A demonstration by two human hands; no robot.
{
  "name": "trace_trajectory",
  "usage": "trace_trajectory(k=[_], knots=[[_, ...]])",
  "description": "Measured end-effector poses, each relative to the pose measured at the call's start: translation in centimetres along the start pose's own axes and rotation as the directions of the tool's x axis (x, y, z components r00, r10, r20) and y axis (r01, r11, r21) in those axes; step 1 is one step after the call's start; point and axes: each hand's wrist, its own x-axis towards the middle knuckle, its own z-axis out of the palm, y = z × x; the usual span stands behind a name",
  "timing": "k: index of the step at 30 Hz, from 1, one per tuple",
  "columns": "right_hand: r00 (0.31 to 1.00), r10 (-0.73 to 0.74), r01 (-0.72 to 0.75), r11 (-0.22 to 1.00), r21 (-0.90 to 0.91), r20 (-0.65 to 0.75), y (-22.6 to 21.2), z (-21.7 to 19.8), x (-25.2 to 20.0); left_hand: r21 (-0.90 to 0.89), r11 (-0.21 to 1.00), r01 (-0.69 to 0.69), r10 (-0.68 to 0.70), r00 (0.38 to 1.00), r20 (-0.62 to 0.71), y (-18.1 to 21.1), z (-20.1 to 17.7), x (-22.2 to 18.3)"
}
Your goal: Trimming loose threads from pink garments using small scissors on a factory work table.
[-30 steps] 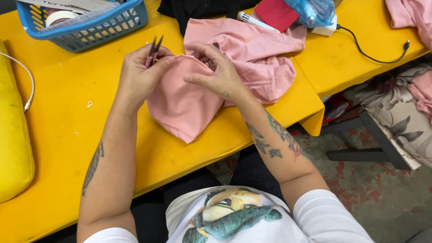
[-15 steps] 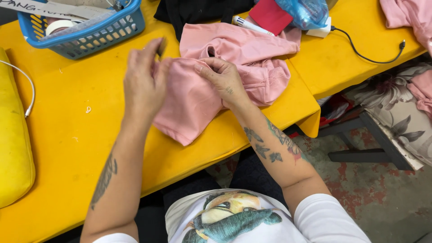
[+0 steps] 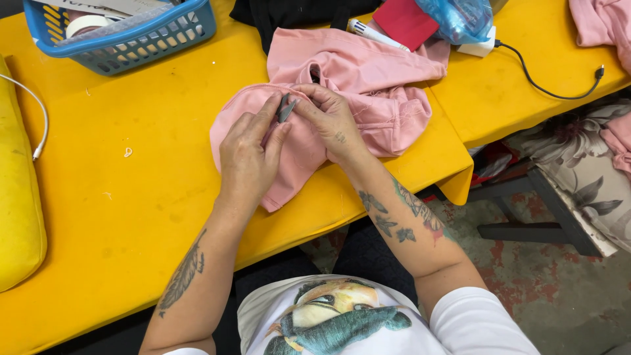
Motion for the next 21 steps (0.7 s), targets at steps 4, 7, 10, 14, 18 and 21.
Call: trace_trajectory(k=[4, 7, 10, 14, 18, 21], knots=[[0.999, -0.030, 0.030, 1.000, -0.002, 0.017, 0.31, -0.12, 0.14, -0.015, 1.000, 0.014, -0.014, 1.000, 0.004, -0.07, 0.18, 0.08], [0.998, -0.056, 0.056, 0.998, -0.012, 0.021, -0.01, 0.09, -0.09, -0.007, 1.000, 0.012, -0.012, 1.000, 0.001, 0.03, 0.13, 0.08], [0.996, -0.082, 0.083, 0.996, -0.032, 0.027, -0.22, 0.21, -0.20, 0.014, 1.000, 0.009, -0.009, 1.000, 0.003, 0.02, 0.07, 0.09], [0.996, -0.084, 0.085, 0.996, -0.034, 0.023, -0.01, 0.17, -0.13, 0.020, 1.000, 0.007, -0.007, 1.000, 0.005, -0.32, 0.08, 0.13], [0.993, -0.118, 0.120, 0.989, -0.086, 0.024, -0.14, 0.21, -0.15, 0.019, 1.000, 0.004, -0.004, 1.000, 0.003, -0.16, -0.12, 0.32], [0.989, -0.149, 0.150, 0.983, -0.101, 0.025, 0.11, 0.27, -0.11, -0.021, 0.999, 0.026, -0.026, 1.000, -0.002, 0.35, -0.20, 0.48]])
